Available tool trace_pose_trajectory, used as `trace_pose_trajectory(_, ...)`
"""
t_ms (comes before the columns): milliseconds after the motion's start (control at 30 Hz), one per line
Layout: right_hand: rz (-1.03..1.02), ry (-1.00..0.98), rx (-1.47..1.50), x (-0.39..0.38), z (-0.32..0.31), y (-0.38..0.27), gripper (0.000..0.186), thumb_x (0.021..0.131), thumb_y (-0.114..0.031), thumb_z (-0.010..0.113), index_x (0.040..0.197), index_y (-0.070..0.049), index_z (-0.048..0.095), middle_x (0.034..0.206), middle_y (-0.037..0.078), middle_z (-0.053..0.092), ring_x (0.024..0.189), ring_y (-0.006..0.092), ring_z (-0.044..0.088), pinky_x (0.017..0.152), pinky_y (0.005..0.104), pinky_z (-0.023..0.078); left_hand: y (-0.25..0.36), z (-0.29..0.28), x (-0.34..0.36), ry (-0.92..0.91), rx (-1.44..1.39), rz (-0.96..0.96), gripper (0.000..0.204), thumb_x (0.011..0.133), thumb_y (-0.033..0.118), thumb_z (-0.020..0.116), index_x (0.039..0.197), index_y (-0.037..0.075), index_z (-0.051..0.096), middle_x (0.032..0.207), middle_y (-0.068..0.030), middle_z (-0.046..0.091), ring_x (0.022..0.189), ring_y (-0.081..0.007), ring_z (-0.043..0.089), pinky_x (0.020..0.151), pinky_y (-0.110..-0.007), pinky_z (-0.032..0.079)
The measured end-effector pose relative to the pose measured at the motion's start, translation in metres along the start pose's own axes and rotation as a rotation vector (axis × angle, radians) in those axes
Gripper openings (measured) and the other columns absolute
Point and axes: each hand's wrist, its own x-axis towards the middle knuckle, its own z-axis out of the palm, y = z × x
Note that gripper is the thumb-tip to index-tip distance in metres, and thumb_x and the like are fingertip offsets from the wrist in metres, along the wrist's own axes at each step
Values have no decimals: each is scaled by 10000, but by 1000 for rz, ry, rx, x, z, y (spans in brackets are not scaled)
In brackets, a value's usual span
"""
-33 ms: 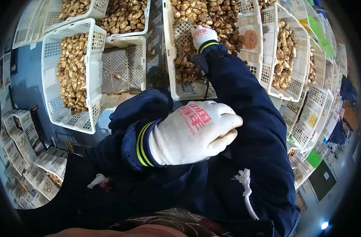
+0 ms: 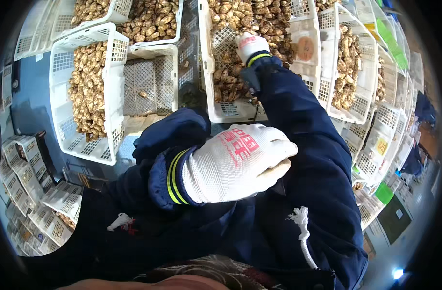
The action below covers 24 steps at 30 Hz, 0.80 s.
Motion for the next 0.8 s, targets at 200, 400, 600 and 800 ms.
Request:
trace_pose_trajectory(200,396,262,639,-22,15,79,497,893,-463,554,1263,-132,535,1154,199,635,1041,335,630,931,404,487,2,-5,-5,22,-25,48,197,862,147,618,1021,38,576,914,-114,603,819,-298,618,719,-382,506)
trace_pose_trajectory(400,119,100,166,39,4,60,590,857,-398,555,1393,-186,431,1227,186,603,1095,356,601,917,436,495,1,-12,-3,-31,-25,-21,203,867,159,608,1021,32,575,924,-122,598,829,-296,612,722,-385,507)
trace_pose_trajectory(600,137,-144,-30,60,26,102,509,863,-376,513,1306,-126,509,1163,219,625,1076,353,612,900,450,503,2,-3,4,-83,-51,-7,205,865,159,608,1021,31,576,926,-123,596,824,-294,611,722,-379,505)
trace_pose_trajectory(800,137,81,365,-83,-21,129,485,881,-434,579,1251,-121,585,1140,198,650,1016,309,648,887,393,506,15,3,-4,8,-34,96,219,867,146,604,1046,24,576,922,-128,603,860,-301,605,749,-386,493)
